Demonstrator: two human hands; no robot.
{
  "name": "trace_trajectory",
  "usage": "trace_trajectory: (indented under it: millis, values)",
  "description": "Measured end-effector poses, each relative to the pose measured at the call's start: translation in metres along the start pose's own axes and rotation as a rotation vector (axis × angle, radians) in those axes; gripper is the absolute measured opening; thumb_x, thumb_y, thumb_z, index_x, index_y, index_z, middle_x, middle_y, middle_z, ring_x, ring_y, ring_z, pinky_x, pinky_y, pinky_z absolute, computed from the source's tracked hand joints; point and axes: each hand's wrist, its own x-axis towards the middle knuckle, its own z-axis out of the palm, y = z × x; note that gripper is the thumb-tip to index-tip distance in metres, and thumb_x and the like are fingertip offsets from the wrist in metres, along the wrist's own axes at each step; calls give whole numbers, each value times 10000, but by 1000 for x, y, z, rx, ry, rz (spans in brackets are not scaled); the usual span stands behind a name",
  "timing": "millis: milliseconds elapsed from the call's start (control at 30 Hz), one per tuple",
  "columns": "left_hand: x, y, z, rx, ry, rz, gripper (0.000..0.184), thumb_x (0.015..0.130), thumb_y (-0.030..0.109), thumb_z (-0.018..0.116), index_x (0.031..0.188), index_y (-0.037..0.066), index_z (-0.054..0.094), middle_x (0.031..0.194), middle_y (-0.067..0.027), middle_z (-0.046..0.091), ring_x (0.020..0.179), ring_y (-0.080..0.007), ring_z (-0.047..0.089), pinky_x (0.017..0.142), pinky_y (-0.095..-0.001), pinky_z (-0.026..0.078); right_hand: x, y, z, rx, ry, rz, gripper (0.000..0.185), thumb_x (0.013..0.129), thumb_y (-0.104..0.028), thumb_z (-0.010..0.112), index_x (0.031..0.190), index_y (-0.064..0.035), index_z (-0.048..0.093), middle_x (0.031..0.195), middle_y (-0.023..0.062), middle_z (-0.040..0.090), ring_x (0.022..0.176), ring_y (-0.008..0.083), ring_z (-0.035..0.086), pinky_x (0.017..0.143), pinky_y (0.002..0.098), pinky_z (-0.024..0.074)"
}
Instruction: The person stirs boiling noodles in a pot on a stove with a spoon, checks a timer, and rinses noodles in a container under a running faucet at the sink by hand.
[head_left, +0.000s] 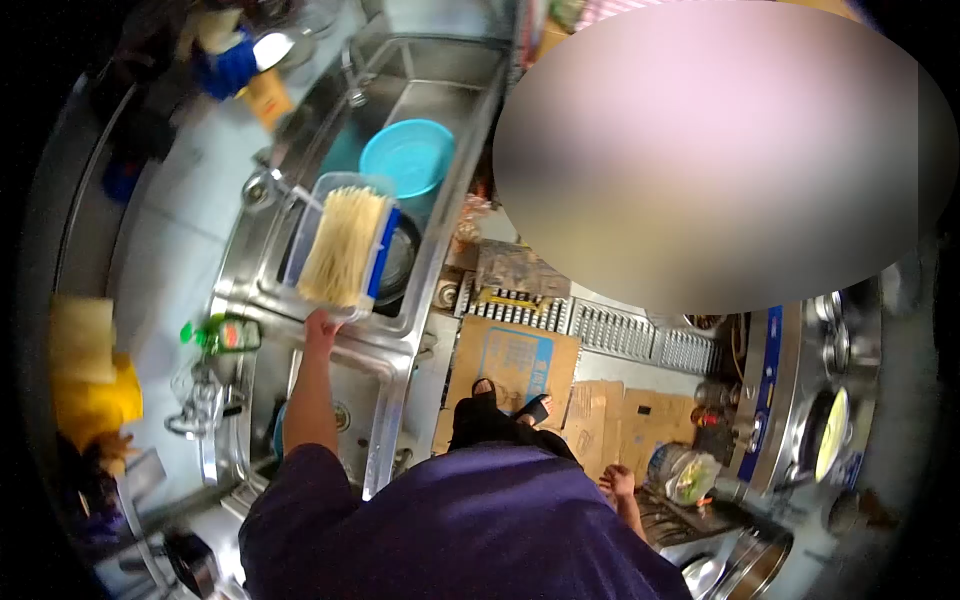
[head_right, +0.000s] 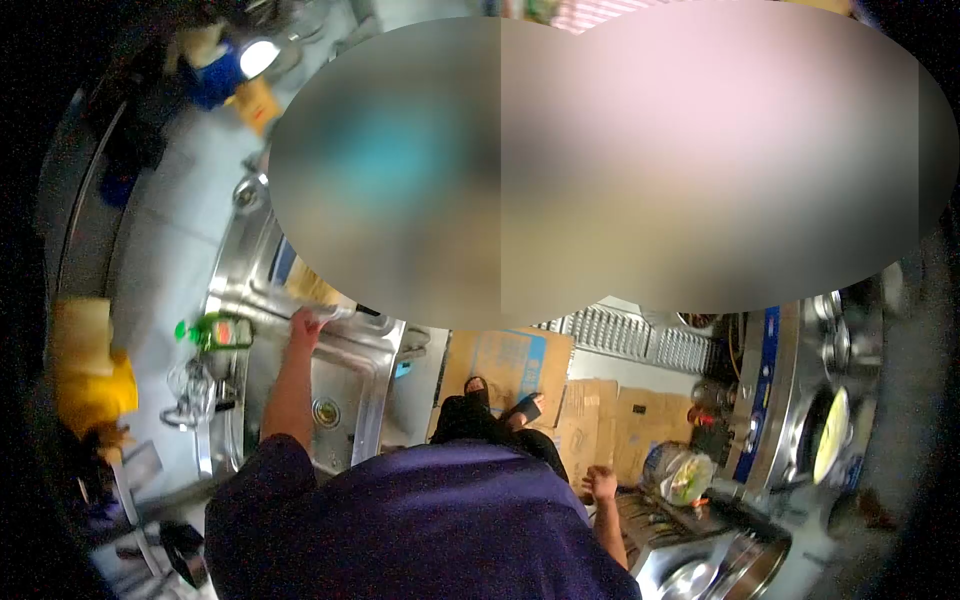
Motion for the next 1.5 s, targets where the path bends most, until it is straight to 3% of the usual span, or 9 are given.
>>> trace_trajectory:
  millis: [233,367,467,667,967,1033,1167,1200,1500]
  values:
    - [-3,0,64,-14,-37,16,95,776,174,578,794,81,575,884,-95,649,852,-258,655,796,-513,535,0,-31,-1,-130,-57,42,203,883,-97,540,710,-14,473,623,87,458,510,163,487,455,342,434]
    - [32,-58,68,143,29,203,84,746,109,592,792,54,547,706,-55,534,662,-229,586,733,-447,540,-12,-80,26,-283,122,21,251,888,-72,524,666,-42,411,577,57,396,470,140,405,432,340,369]
    - [37,-90,112,-423,-70,134,95,740,20,556,823,26,511,704,-53,442,580,-206,501,625,-394,536,-2,-97,27,-244,28,-105,184,886,-93,533,735,3,491,626,77,478,504,168,485,450,341,419]
    - [59,-130,181,-480,737,-6,256,669,-108,521,900,3,514,889,-140,535,686,-287,582,588,-466,567,4,-111,31,-219,-23,-166,306,865,-203,612,1048,38,566,849,129,622,729,239,654,582,342,542]
    - [69,-148,177,-575,864,36,348,673,-103,534,1002,10,533,1011,-160,568,782,-336,595,571,-449,547,27,-87,4,-305,-37,63,284,886,-116,585,1104,58,532,819,164,604,641,245,624,539,347,518]
    - [65,-135,173,-412,916,-82,324,691,-92,527,1008,-23,521,1035,-180,559,838,-348,588,601,-468,546,9,-103,25,-309,27,50,217,888,-123,553,696,-54,479,595,44,466,501,157,503,454,312,455]
    - [81,-144,158,-492,917,-175,343,734,-56,508,1072,-83,457,1102,-222,509,919,-386,573,691,-522,566,81,-69,-22,-246,-274,80,204,877,-180,583,980,-4,573,779,105,607,636,227,620,548,356,531]
    - [83,-145,155,-489,914,-174,343,734,-56,508,1072,-83,457,1102,-222,509,919,-386,573,691,-522,566,45,-97,18,-370,-43,59,279,876,-189,591,1078,1,563,869,123,629,718,238,650,599,352,545]
    - [62,-117,180,-262,926,-308,539,773,68,595,1269,-17,402,1264,-193,476,1138,-395,482,962,-598,387,-1,-151,71,-421,-23,-94,258,891,-172,581,1061,21,562,897,126,624,738,233,651,616,352,544]
